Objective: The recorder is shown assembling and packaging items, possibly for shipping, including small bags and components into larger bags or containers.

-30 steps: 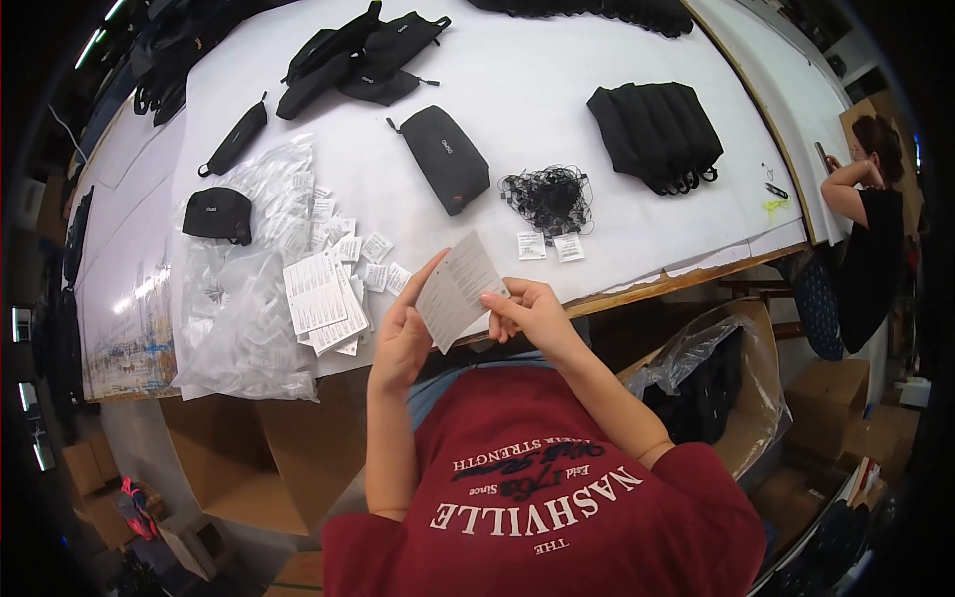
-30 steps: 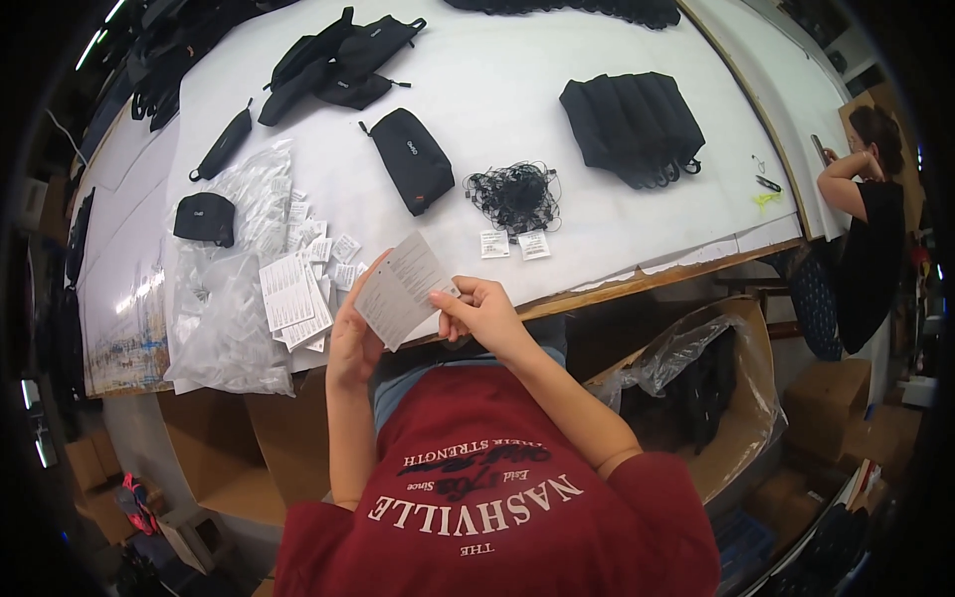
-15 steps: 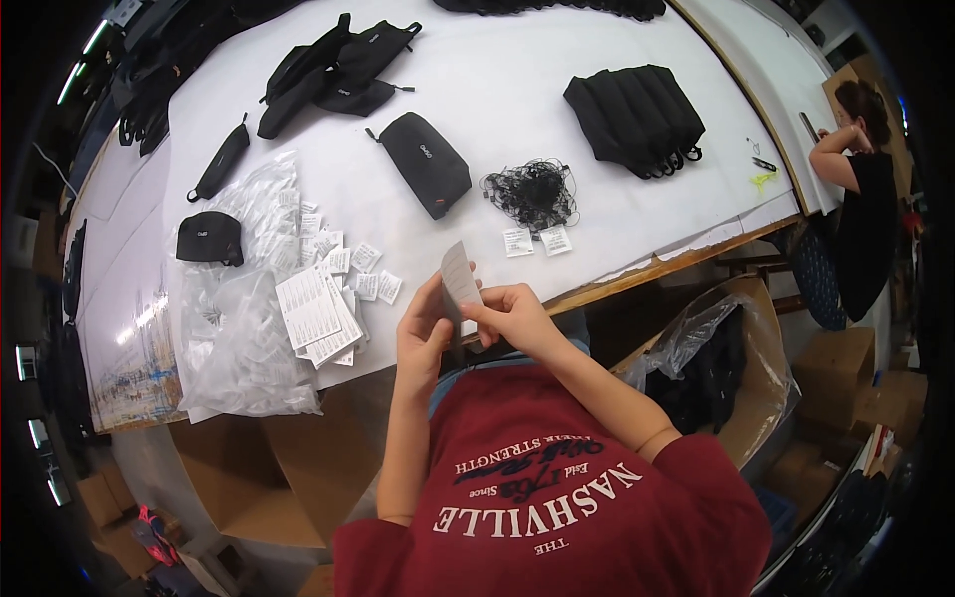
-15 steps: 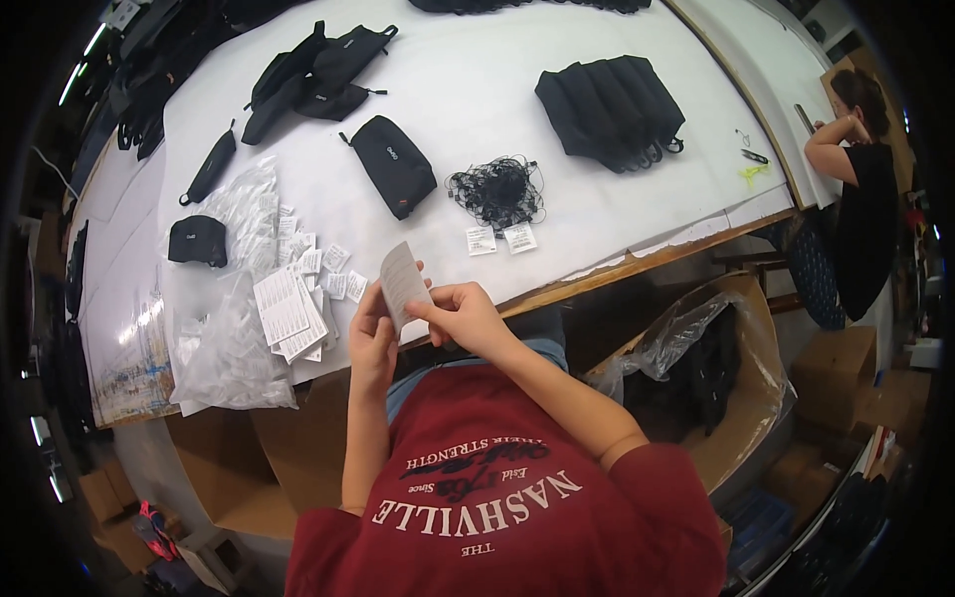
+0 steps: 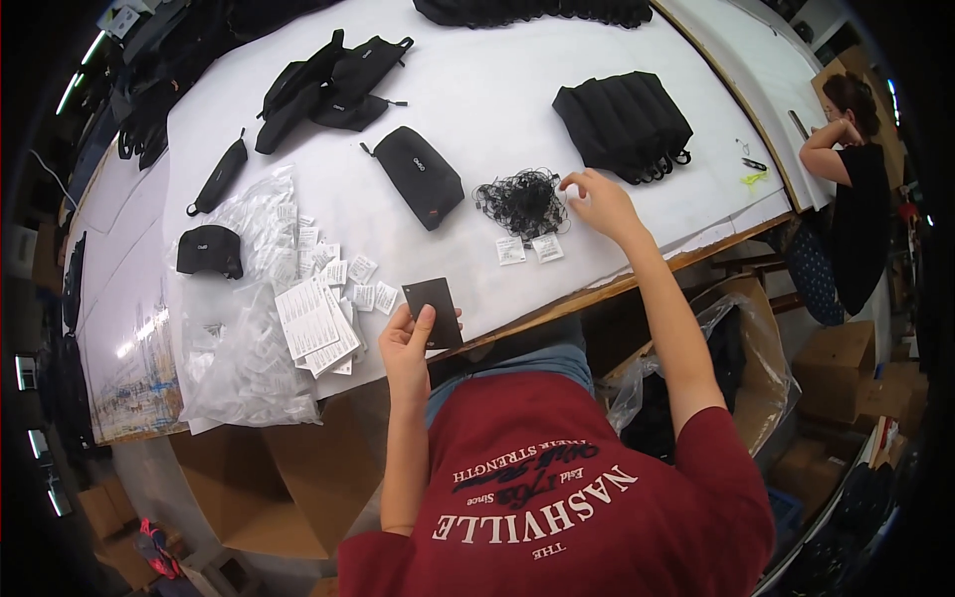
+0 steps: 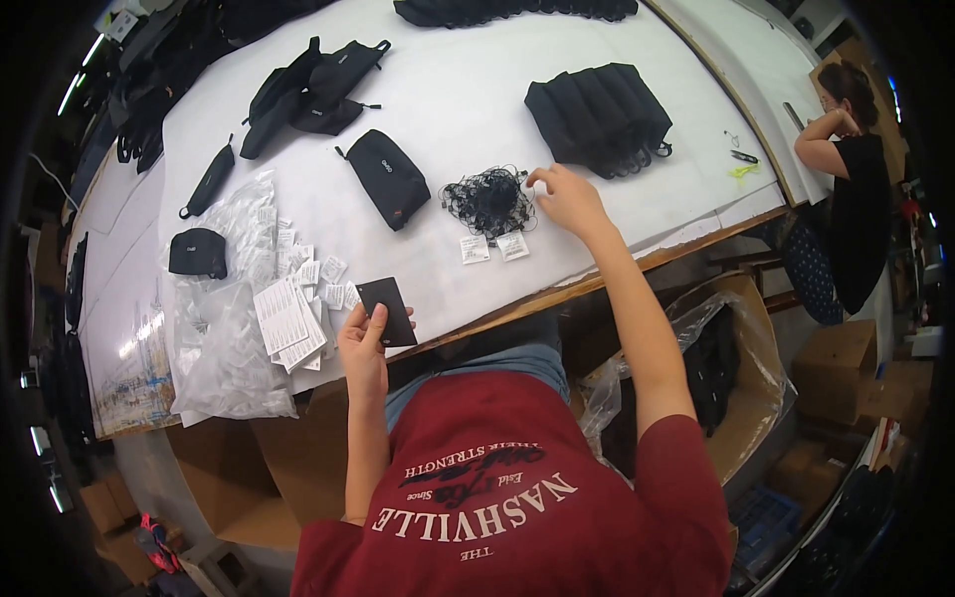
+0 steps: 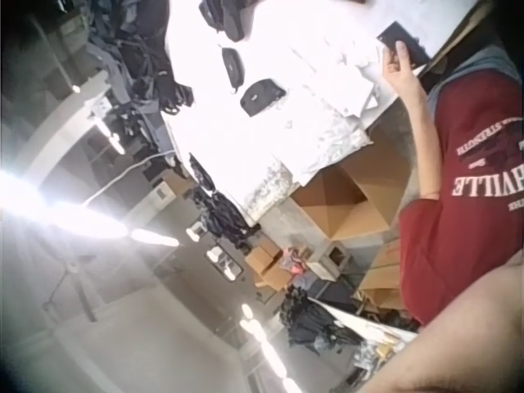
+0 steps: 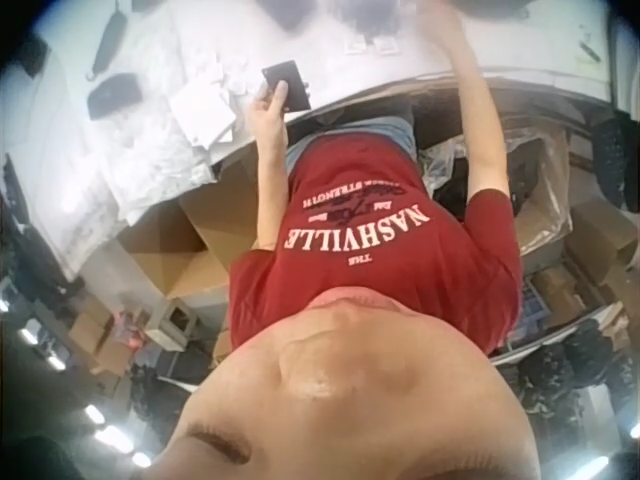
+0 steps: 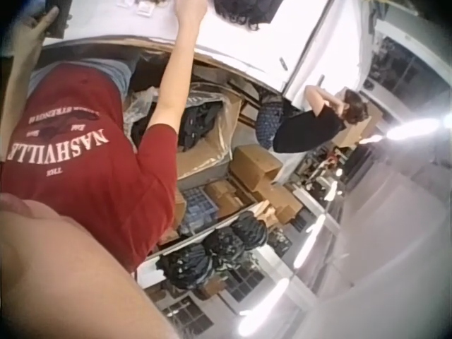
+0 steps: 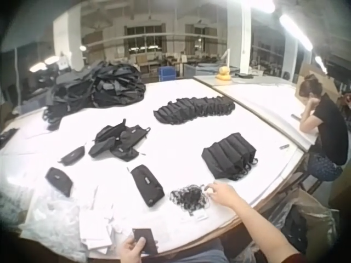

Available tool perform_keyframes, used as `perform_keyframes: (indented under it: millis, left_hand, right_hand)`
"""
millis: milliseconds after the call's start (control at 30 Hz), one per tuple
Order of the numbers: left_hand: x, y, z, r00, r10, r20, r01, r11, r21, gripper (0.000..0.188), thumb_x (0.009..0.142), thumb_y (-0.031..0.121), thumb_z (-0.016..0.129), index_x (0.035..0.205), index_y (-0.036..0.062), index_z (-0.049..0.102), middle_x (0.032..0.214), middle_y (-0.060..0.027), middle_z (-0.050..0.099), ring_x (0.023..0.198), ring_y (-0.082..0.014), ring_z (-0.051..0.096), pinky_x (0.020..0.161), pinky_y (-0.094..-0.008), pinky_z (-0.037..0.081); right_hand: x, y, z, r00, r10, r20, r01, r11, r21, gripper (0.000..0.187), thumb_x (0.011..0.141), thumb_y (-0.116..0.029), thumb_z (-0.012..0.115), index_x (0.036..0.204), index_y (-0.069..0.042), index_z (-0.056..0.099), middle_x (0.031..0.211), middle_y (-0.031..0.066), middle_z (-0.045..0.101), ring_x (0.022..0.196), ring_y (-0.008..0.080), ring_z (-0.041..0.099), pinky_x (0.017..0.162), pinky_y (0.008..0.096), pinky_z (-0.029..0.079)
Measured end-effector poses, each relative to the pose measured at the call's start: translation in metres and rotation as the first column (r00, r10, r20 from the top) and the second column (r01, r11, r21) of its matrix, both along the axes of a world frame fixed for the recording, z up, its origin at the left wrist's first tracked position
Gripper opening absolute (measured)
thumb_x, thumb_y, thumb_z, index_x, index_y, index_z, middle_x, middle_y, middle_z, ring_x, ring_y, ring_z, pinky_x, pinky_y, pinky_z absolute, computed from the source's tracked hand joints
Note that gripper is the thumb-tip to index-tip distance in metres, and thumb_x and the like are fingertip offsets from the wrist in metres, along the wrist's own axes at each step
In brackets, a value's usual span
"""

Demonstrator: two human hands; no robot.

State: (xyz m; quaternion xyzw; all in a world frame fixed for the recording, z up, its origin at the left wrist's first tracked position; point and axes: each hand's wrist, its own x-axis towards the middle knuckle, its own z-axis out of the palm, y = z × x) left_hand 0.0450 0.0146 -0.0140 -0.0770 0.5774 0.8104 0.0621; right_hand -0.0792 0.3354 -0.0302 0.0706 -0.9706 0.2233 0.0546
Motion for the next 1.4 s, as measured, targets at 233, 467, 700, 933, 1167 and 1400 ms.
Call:
perform_keyframes:
  millis: [233, 467, 700, 933, 1167, 1400]
  left_hand:
    - [-0.002, 0.002, 0.005, 0.999, -0.014, 0.029, 0.014, 1.000, -0.010, 0.025, 0.093, 0.018, 0.055, 0.108, -0.0012, 0.057, 0.087, -0.0145, 0.068, 0.067, -0.0162, 0.065, 0.062, -0.0260, 0.053]
    - [-0.007, 0.009, 0.001, 0.998, -0.021, 0.057, 0.024, 0.999, -0.048, 0.023, 0.094, 0.019, 0.055, 0.106, 0.0001, 0.057, 0.086, -0.0138, 0.068, 0.068, -0.0147, 0.065, 0.060, -0.0245, 0.052]
    - [-0.005, 0.017, 0.005, 0.985, -0.129, 0.111, 0.133, 0.991, -0.030, 0.021, 0.093, 0.019, 0.055, 0.105, 0.0008, 0.057, 0.086, -0.0142, 0.068, 0.066, -0.0129, 0.064, 0.059, -0.0243, 0.053]
    - [-0.001, 0.013, 0.005, 0.988, -0.106, 0.113, 0.106, 0.994, 0.003, 0.021, 0.094, 0.017, 0.055, 0.104, -0.0013, 0.058, 0.087, -0.0129, 0.068, 0.073, -0.0120, 0.063, 0.066, -0.0236, 0.051]
    - [0.001, 0.018, -0.007, 0.998, -0.060, 0.010, 0.060, 0.996, -0.072, 0.023, 0.092, 0.015, 0.058, 0.106, -0.0035, 0.058, 0.094, -0.0083, 0.065, 0.083, -0.0090, 0.060, 0.071, -0.0227, 0.049]
    - [0.004, 0.027, 0.016, 0.994, 0.012, -0.106, -0.032, 0.982, -0.187, 0.029, 0.087, 0.006, 0.063, 0.114, -0.0006, 0.057, 0.086, -0.0041, 0.062, 0.077, -0.0078, 0.058, 0.068, -0.0224, 0.048]
  right_hand:
    - [-0.011, 0.040, -0.011, 0.979, 0.156, 0.132, -0.174, 0.976, 0.133, 0.010, 0.078, -0.015, 0.064, 0.085, -0.010, 0.059, 0.078, 0.0063, 0.054, 0.076, 0.0245, 0.056, 0.068, 0.0357, 0.045]
    - [0.014, 0.065, 0.016, 0.947, -0.015, 0.320, -0.055, 0.977, 0.208, 0.012, 0.077, -0.015, 0.065, 0.085, -0.008, 0.059, 0.078, 0.0092, 0.055, 0.078, 0.0261, 0.059, 0.069, 0.0379, 0.046]
    - [-0.009, 0.013, -0.004, 0.987, 0.132, 0.089, -0.141, 0.985, 0.103, 0.016, 0.078, -0.018, 0.068, 0.087, -0.010, 0.057, 0.088, 0.0075, 0.056, 0.081, 0.0282, 0.059, 0.070, 0.0387, 0.047]
    - [-0.028, 0.023, 0.004, 0.985, 0.144, 0.091, -0.145, 0.989, 0.008, 0.011, 0.080, -0.013, 0.064, 0.080, -0.005, 0.057, 0.088, 0.0096, 0.058, 0.084, 0.0312, 0.058, 0.072, 0.0388, 0.046]
    - [-0.027, -0.004, 0.102, 0.998, 0.055, -0.039, -0.058, 0.407, -0.911, 0.006, 0.093, -0.008, 0.049, 0.088, -0.005, 0.050, 0.077, 0.0000, 0.053, 0.057, 0.0048, 0.044, 0.053, 0.0174, 0.037]
    - [0.036, -0.071, 0.092, 0.971, 0.199, 0.136, 0.031, 0.455, -0.890, 0.008, 0.086, -0.010, 0.061, 0.086, -0.003, 0.061, 0.065, -0.0082, 0.042, 0.057, -0.0005, 0.034, 0.051, 0.0179, 0.024]
